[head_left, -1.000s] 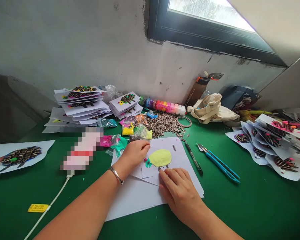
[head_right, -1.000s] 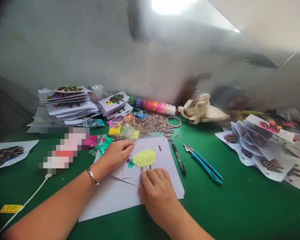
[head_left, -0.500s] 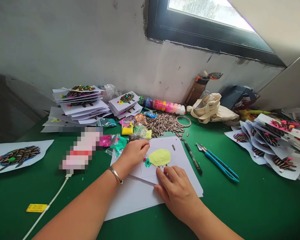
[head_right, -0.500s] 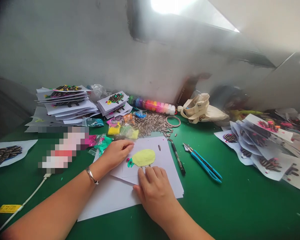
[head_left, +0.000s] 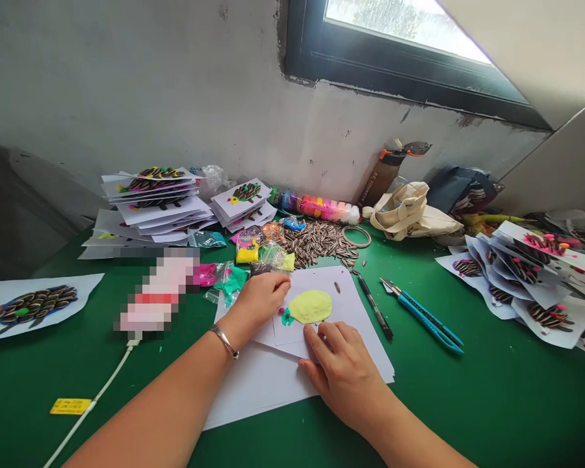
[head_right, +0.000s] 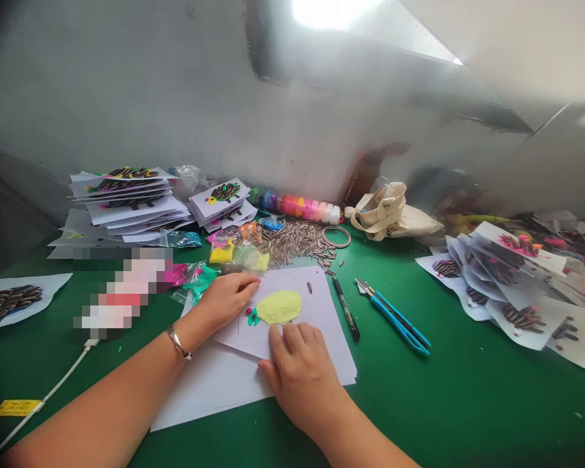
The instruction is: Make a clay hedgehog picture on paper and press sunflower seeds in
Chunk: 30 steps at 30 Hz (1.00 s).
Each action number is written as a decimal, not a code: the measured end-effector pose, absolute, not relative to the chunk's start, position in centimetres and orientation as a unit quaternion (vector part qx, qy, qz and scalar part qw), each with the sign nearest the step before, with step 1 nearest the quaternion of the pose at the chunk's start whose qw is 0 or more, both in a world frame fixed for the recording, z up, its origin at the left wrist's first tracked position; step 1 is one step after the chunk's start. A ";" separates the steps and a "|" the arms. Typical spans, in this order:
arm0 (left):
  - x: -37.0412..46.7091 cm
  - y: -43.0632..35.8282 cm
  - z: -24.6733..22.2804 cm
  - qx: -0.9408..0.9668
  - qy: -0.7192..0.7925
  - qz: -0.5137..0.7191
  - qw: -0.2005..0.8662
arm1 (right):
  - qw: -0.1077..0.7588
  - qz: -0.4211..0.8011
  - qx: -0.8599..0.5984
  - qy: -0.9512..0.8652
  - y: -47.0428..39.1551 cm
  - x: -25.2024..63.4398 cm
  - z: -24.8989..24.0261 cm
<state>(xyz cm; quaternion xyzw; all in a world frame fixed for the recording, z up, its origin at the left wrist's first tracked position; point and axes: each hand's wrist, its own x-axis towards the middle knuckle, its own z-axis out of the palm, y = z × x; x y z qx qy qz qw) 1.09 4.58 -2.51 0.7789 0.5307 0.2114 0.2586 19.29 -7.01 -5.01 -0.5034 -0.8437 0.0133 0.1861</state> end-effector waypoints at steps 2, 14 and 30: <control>1.0 4.6 -2.5 0.781 0.529 0.211 0.257 | 0.193 0.027 -0.507 -0.840 -7.1 19.4 -5.1; 1.1 4.7 -2.8 0.778 0.532 0.212 0.258 | 0.200 0.002 -0.510 -0.837 -7.1 19.4 -5.1; 1.0 4.6 -2.8 0.782 0.530 0.208 0.253 | 0.223 0.001 -0.484 -0.846 -7.0 19.7 -4.9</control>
